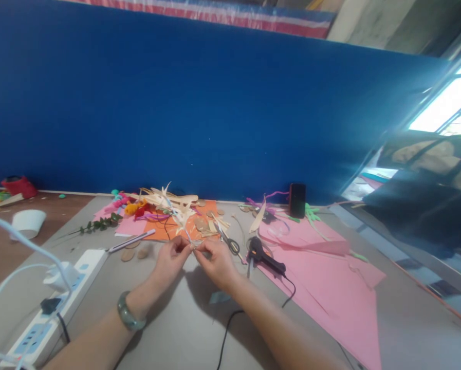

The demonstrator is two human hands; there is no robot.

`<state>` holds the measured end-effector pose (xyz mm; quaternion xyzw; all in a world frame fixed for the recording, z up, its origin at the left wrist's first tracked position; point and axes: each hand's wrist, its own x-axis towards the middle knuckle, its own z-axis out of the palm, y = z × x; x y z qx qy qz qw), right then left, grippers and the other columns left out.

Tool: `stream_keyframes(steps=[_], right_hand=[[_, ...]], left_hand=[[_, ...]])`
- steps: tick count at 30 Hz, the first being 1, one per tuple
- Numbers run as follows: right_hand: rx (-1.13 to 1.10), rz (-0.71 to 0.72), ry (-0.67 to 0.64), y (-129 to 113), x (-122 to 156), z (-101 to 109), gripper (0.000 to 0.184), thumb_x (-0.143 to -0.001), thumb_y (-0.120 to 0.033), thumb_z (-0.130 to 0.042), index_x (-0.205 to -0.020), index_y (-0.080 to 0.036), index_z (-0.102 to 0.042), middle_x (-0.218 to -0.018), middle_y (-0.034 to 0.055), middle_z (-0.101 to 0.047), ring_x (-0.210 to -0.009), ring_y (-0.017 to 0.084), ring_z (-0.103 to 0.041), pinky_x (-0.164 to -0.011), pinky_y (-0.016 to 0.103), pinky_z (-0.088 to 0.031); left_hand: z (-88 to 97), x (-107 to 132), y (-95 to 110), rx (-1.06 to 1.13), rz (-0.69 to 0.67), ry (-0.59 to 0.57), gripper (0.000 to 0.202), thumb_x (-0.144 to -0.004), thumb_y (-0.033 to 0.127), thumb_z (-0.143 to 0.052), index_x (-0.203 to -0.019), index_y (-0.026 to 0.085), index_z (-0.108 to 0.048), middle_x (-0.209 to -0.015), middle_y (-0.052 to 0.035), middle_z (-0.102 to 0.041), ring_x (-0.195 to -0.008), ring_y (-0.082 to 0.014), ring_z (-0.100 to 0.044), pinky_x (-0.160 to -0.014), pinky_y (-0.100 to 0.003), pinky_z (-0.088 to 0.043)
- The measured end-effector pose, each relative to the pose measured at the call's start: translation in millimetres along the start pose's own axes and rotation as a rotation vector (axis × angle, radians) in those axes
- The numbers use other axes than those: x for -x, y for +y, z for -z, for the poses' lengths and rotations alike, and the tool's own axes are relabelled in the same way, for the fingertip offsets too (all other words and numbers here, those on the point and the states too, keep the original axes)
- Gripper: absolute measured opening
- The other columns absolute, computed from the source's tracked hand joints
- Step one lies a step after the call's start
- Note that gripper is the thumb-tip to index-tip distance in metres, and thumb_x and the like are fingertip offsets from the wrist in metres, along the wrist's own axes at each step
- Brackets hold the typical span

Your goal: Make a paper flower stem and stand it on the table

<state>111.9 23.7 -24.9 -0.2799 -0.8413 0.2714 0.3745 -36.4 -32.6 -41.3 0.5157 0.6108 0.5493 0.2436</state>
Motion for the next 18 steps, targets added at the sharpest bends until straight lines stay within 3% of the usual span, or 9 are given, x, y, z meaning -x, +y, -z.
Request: stream_keyframes(steps=[5,10,18], right_hand=[[0.029,0.024,0.028,0.1,3.9,-4.2,0.015,-0.081,-0.020,-0.059,-0.067,-0.018,-0.063,-0.063,0.0017,-0.058,-0.062,0.014,-0.054,-0.061,0.025,-0.037],[-0.068,-0.092,-0.006,-0.7,1.0,-4.6,0.018,-0.081,-0.023,-0.059,-0.065,-0.016,-0.061,-0.061,0.0013,-0.059,-0.059,0.014,-0.052,-0.060,0.025,-0.037],[-0.493,-0.351,-0.153,-5.1,-7.8,10.8,0.019,-0.076,-0.031,-0.065,-0.067,-0.016,-0.059,-0.064,-0.0012,-0.058,-0.062,0.012,-0.049,-0.064,0.026,-0.039]], left_hand=[[-4.3,2.1,-4.1,0.017,0.017,0.058,0.023,-0.075,0.038,-0.062,-0.064,0.019,-0.056,-0.060,0.0011,-0.058,-0.059,-0.0144,-0.052,-0.057,-0.025,-0.039],[-8.1,4.3,-7.5,0.096,0.031,0.065,0.024,-0.077,0.037,-0.063,-0.064,0.018,-0.056,-0.060,0.0014,-0.056,-0.059,-0.0131,-0.049,-0.058,-0.025,-0.038],[-0.1,0.5,4.5,0.556,0.211,-0.166,0.019,-0.075,0.035,-0.070,-0.076,0.016,-0.066,-0.066,0.0005,-0.057,-0.062,-0.0112,-0.050,-0.061,-0.023,-0.039]])
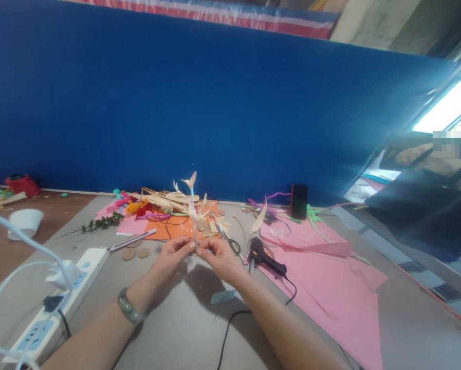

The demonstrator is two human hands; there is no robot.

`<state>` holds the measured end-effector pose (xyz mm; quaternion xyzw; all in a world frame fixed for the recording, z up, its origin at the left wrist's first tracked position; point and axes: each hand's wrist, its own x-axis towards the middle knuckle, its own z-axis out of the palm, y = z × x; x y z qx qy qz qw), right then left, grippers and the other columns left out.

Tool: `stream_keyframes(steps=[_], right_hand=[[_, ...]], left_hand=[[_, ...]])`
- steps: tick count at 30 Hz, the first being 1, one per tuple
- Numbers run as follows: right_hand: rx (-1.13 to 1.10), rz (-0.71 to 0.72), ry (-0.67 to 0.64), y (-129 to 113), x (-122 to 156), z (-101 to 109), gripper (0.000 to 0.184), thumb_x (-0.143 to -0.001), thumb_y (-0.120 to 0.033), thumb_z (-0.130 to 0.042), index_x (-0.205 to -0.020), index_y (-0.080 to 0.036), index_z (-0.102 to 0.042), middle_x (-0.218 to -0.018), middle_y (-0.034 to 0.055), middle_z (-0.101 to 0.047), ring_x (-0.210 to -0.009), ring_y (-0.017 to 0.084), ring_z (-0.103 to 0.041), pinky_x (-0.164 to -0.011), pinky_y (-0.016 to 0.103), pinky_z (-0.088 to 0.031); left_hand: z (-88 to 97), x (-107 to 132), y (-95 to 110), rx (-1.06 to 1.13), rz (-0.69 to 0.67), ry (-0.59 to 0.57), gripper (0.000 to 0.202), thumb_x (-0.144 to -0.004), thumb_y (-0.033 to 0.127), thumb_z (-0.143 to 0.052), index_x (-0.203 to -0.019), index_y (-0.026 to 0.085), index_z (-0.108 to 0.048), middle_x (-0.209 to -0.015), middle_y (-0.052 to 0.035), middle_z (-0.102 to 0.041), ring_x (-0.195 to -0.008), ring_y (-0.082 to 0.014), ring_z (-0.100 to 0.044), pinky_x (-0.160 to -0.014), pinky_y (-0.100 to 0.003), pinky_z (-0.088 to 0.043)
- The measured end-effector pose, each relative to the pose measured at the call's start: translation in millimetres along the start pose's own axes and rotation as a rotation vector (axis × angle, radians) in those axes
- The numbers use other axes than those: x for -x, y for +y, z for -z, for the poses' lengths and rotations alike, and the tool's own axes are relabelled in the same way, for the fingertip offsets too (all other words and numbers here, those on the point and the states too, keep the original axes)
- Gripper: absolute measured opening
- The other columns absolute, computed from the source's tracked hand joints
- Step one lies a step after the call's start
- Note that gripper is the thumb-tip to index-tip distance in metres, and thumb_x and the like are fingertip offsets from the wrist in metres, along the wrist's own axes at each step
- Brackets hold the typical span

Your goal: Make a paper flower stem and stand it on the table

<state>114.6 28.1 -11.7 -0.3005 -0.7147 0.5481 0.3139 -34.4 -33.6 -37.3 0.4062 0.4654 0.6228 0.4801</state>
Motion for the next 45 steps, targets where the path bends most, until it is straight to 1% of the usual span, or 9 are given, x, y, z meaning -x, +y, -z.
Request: stream_keyframes(steps=[4,6,11,15,26,33,38,42,45], right_hand=[[-0.189,-0.062,-0.137,3.4,-1.0,3.1,0.024,-0.072,-0.037,-0.070,-0.067,-0.015,-0.060,-0.069,0.0005,-0.061,-0.065,0.013,-0.051,-0.065,0.026,-0.040],[-0.252,-0.087,-0.176,5.7,-1.4,3.0,0.028,-0.070,-0.040,-0.073,-0.067,-0.016,-0.059,-0.069,0.0002,-0.061,-0.064,0.012,-0.051,-0.064,0.026,-0.039],[-0.260,-0.109,-0.084,6.6,-1.8,0.3,0.028,-0.068,-0.036,-0.075,-0.063,-0.016,-0.057,-0.060,-0.0035,-0.055,-0.056,0.009,-0.046,-0.059,0.024,-0.036],[-0.125,-0.024,0.011,0.8,0.4,-3.8,0.020,-0.070,-0.029,-0.071,-0.062,-0.015,-0.060,-0.060,-0.0027,-0.057,-0.058,0.010,-0.048,-0.060,0.024,-0.038],[0.250,0.142,0.129,7.1,4.5,-11.2,0.021,-0.076,-0.029,-0.066,-0.059,-0.017,-0.062,-0.057,-0.0006,-0.059,-0.056,0.013,-0.050,-0.057,0.025,-0.037],[0.188,0.107,0.098,6.0,5.3,-13.6,0.018,-0.077,-0.028,-0.064,-0.064,-0.016,-0.064,-0.062,0.0001,-0.062,-0.060,0.014,-0.053,-0.060,0.025,-0.039],[0.035,-0.028,0.031,-0.4,3.2,-8.0,0.020,-0.076,-0.031,-0.066,-0.065,-0.015,-0.064,-0.062,-0.0010,-0.061,-0.060,0.013,-0.053,-0.063,0.025,-0.041],[-0.080,-0.073,0.048,-0.2,2.1,-2.9,0.019,-0.073,-0.032,-0.069,-0.067,-0.015,-0.063,-0.064,-0.0018,-0.062,-0.063,0.012,-0.053,-0.069,0.026,-0.042],[-0.135,-0.073,0.049,1.3,1.7,-2.2,0.020,-0.072,-0.033,-0.070,-0.066,-0.015,-0.062,-0.067,-0.0010,-0.063,-0.065,0.013,-0.054,-0.072,0.027,-0.042]], left_hand=[[0.3,0.4,5.1,0.100,0.053,-0.154,0.026,-0.077,0.038,-0.068,-0.088,0.015,-0.073,-0.080,-0.0061,-0.065,-0.074,-0.0157,-0.057,-0.072,-0.027,-0.043],[1.4,-0.3,5.0,0.125,0.056,-0.172,0.026,-0.074,0.038,-0.070,-0.087,0.015,-0.074,-0.081,-0.0069,-0.067,-0.077,-0.0172,-0.057,-0.076,-0.029,-0.043],[4.3,-2.6,3.5,0.070,0.022,-0.038,0.020,-0.067,0.035,-0.077,-0.067,0.016,-0.073,-0.065,-0.0027,-0.062,-0.070,-0.0150,-0.054,-0.071,-0.027,-0.042],[1.3,-1.8,5.7,0.021,-0.077,0.060,0.019,-0.064,0.032,-0.078,-0.059,0.016,-0.069,-0.065,0.0004,-0.057,-0.067,-0.0122,-0.050,-0.068,-0.024,-0.041],[-3.1,-1.4,-2.0,-0.031,-0.103,0.191,0.025,-0.059,0.031,-0.079,-0.053,0.017,-0.059,-0.057,0.0033,-0.052,-0.058,-0.0109,-0.047,-0.060,-0.024,-0.039],[-7.2,3.4,-7.2,-0.049,-0.068,0.267,0.025,-0.064,0.035,-0.076,-0.058,0.016,-0.059,-0.057,0.0034,-0.052,-0.055,-0.0100,-0.046,-0.057,-0.023,-0.038],[-6.5,2.1,-5.6,0.038,0.001,0.137,0.026,-0.071,0.041,-0.071,-0.066,0.017,-0.062,-0.058,0.0031,-0.052,-0.055,-0.0104,-0.045,-0.058,-0.024,-0.037],[-0.2,0.3,3.5,-0.028,-0.030,-0.037,0.025,-0.076,0.040,-0.067,-0.068,0.017,-0.067,-0.066,-0.0002,-0.054,-0.063,-0.0124,-0.047,-0.062,-0.025,-0.037],[1.9,0.4,10.4,-0.106,-0.044,-0.072,0.024,-0.075,0.040,-0.068,-0.068,0.018,-0.070,-0.066,-0.0009,-0.053,-0.064,-0.0133,-0.046,-0.062,-0.025,-0.037]])
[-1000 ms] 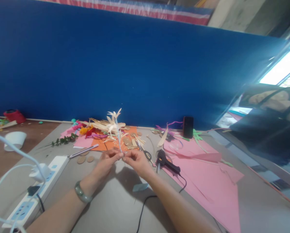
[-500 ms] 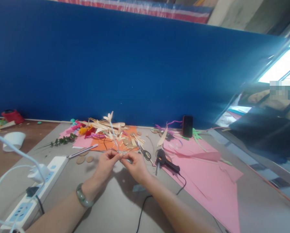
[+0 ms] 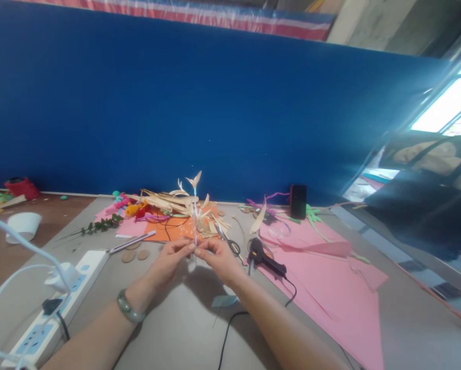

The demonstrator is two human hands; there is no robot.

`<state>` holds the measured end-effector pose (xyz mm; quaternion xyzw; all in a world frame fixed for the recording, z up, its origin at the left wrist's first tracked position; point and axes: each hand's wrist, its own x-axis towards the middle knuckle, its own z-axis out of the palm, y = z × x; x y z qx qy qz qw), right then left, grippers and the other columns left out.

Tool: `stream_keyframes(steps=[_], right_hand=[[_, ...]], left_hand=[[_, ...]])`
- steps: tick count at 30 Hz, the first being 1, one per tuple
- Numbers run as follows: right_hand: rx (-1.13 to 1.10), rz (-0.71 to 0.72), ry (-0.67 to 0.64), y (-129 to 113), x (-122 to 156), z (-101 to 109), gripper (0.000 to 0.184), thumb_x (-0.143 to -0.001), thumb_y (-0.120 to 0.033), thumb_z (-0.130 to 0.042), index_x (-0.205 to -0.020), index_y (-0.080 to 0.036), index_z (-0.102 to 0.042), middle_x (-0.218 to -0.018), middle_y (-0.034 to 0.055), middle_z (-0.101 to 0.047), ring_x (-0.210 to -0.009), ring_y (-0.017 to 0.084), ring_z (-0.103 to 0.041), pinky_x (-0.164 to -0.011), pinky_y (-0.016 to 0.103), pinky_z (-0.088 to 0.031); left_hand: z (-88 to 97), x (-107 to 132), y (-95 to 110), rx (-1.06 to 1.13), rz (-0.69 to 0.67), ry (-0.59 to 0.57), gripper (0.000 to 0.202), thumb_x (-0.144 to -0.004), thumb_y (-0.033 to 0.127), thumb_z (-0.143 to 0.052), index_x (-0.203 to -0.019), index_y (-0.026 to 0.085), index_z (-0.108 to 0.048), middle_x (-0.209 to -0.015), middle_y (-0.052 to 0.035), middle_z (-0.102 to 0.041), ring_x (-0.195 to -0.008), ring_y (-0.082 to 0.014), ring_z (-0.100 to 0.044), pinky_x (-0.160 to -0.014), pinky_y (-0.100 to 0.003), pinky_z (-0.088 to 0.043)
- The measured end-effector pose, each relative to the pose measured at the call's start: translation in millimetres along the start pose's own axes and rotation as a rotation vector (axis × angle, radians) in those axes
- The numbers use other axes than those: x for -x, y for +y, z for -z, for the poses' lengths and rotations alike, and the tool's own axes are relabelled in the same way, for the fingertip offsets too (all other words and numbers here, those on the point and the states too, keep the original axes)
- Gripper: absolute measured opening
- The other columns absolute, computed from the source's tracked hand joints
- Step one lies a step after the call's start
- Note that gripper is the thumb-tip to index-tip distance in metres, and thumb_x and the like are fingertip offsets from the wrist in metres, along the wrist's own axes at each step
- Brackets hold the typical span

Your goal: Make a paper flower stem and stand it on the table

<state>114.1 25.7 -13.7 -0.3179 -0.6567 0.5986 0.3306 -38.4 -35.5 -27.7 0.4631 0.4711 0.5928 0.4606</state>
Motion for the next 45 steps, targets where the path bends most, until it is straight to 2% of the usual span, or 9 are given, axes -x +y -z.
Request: stream_keyframes(steps=[7,14,21,28,32,40,45], right_hand=[[-0.017,-0.012,-0.007,-1.5,0.1,-3.0,0.022,-0.069,-0.034,-0.074,-0.065,-0.016,-0.063,-0.064,-0.0021,-0.062,-0.064,0.012,-0.054,-0.069,0.027,-0.042],[0.036,0.087,0.077,1.5,-0.3,-5.2,0.020,-0.066,-0.031,-0.075,-0.063,-0.016,-0.061,-0.063,-0.0016,-0.062,-0.062,0.013,-0.054,-0.065,0.026,-0.043],[0.070,0.138,0.087,4.4,0.5,-5.9,0.018,-0.068,-0.028,-0.072,-0.061,-0.016,-0.061,-0.060,-0.0011,-0.061,-0.058,0.013,-0.052,-0.062,0.027,-0.042],[0.068,0.119,0.053,-0.3,0.6,-2.3,0.022,-0.071,-0.032,-0.070,-0.061,-0.016,-0.060,-0.058,-0.0027,-0.056,-0.057,0.011,-0.049,-0.059,0.025,-0.040],[0.085,0.069,0.035,-3.8,1.3,0.6,0.025,-0.076,-0.035,-0.064,-0.060,-0.016,-0.058,-0.055,-0.0039,-0.050,-0.053,0.010,-0.044,-0.054,0.024,-0.035],[0.063,-0.012,-0.009,6.2,-9.2,8.5,0.017,-0.070,-0.030,-0.067,-0.066,-0.015,-0.061,-0.059,-0.0029,-0.056,-0.054,0.009,-0.046,-0.057,0.023,-0.036],[0.192,-0.027,-0.020,7.8,-11.9,10.7,0.018,-0.066,-0.030,-0.070,-0.062,-0.015,-0.063,-0.055,-0.0036,-0.054,-0.053,0.009,-0.042,-0.052,0.022,-0.032]], left_hand=[[-0.3,-1.7,-0.9,0.080,-0.013,0.079,0.024,-0.065,0.038,-0.077,-0.060,0.017,-0.066,-0.071,-0.0010,-0.054,-0.071,-0.0144,-0.049,-0.070,-0.027,-0.041],[7.4,-4.6,-2.3,0.037,0.031,0.145,0.026,-0.065,0.038,-0.076,-0.059,0.016,-0.063,-0.061,0.0022,-0.051,-0.060,-0.0113,-0.045,-0.061,-0.024,-0.038],[12.8,-5.8,-2.5,-0.022,0.042,0.141,0.026,-0.065,0.038,-0.076,-0.067,0.017,-0.063,-0.064,0.0016,-0.058,-0.063,-0.0125,-0.050,-0.064,-0.024,-0.040],[14.2,-5.0,-0.8,-0.293,-0.045,0.116,0.026,-0.074,0.042,-0.069,-0.068,0.018,-0.059,-0.064,0.0013,-0.059,-0.064,-0.0143,-0.052,-0.064,-0.026,-0.041],[12.3,-2.9,3.2,-0.357,-0.062,0.091,0.024,-0.077,0.040,-0.065,-0.068,0.019,-0.057,-0.063,0.0017,-0.058,-0.064,-0.0142,-0.052,-0.064,-0.026,-0.040],[14.8,-3.7,-0.9,-0.404,-0.035,0.073,0.023,-0.080,0.040,-0.061,-0.072,0.020,-0.055,-0.062,0.0005,-0.060,-0.060,-0.0147,-0.051,-0.058,-0.026,-0.038],[8.1,-0.6,2.3,-0.444,-0.015,0.079,0.021,-0.080,0.039,-0.059,-0.072,0.020,-0.053,-0.064,0.0010,-0.060,-0.062,-0.0150,-0.053,-0.061,-0.026,-0.039]])
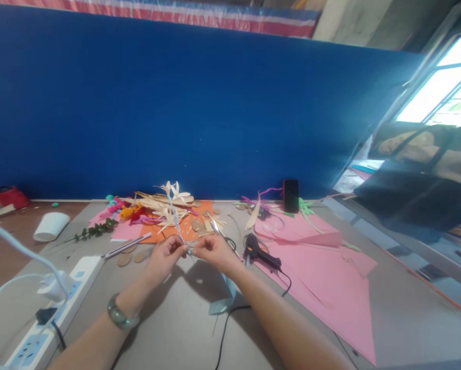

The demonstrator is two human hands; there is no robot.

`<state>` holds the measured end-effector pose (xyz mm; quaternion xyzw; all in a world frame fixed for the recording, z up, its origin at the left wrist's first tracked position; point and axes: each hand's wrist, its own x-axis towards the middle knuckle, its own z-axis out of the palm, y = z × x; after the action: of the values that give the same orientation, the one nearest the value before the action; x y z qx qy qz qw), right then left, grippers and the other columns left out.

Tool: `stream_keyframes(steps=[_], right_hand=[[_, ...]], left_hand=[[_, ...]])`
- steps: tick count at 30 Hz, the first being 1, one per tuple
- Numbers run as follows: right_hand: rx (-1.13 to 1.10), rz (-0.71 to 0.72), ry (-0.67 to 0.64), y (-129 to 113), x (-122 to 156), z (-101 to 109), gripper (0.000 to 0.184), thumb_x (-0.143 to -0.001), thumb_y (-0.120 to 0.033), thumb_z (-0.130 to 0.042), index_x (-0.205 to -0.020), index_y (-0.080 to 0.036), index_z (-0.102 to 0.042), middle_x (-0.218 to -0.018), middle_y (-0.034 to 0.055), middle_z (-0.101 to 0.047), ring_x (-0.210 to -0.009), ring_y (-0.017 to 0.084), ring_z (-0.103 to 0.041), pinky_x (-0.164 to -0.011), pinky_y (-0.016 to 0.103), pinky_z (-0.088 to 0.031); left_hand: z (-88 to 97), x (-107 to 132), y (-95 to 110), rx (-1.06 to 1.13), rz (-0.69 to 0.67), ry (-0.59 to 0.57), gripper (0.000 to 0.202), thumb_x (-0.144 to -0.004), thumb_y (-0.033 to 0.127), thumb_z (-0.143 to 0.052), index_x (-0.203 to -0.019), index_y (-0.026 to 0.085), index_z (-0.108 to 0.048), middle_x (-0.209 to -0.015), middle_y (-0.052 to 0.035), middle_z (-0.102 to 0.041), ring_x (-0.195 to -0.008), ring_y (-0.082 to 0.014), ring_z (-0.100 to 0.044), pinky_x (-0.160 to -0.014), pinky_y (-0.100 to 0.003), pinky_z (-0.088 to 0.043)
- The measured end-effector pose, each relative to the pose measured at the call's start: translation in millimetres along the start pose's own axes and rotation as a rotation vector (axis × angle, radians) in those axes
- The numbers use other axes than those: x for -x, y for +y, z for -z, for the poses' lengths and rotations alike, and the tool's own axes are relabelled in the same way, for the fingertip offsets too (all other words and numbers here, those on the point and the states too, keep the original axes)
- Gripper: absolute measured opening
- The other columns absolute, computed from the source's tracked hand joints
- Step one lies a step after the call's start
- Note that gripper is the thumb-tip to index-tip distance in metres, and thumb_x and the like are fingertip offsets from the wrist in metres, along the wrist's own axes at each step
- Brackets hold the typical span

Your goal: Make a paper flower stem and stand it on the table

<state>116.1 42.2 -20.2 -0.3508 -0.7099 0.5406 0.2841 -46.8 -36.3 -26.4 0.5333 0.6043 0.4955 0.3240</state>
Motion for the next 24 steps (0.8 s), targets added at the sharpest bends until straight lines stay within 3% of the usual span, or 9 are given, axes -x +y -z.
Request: stream_keyframes(steps=[4,14,24], right_hand=[[0.055,-0.022,0.018,-2.5,1.0,-1.9,0.015,-0.065,-0.027,-0.069,-0.059,-0.014,-0.063,-0.055,-0.0035,-0.055,-0.054,0.009,-0.044,-0.054,0.022,-0.033],[0.100,-0.111,0.044,0.7,-2.3,-5.2,0.011,-0.065,-0.023,-0.069,-0.062,-0.013,-0.065,-0.054,-0.0033,-0.056,-0.051,0.009,-0.044,-0.051,0.020,-0.034],[0.269,0.094,0.159,4.4,2.1,-14.9,0.011,-0.066,-0.023,-0.065,-0.059,-0.016,-0.062,-0.055,-0.0024,-0.058,-0.057,0.012,-0.050,-0.060,0.022,-0.038]], left_hand=[[-3.4,3.1,6.9,-0.100,-0.014,0.036,0.020,-0.079,0.036,-0.059,-0.068,0.020,-0.053,-0.061,0.0016,-0.060,-0.061,-0.0154,-0.053,-0.062,-0.027,-0.040],[-10.4,3.0,0.7,-0.051,0.045,0.072,0.024,-0.077,0.041,-0.059,-0.067,0.019,-0.057,-0.060,0.0009,-0.061,-0.058,-0.0153,-0.054,-0.057,-0.026,-0.040],[-11.2,1.7,-5.5,-0.062,0.000,0.125,0.021,-0.076,0.039,-0.060,-0.067,0.019,-0.058,-0.062,0.0002,-0.062,-0.062,-0.0167,-0.057,-0.062,-0.027,-0.042]])
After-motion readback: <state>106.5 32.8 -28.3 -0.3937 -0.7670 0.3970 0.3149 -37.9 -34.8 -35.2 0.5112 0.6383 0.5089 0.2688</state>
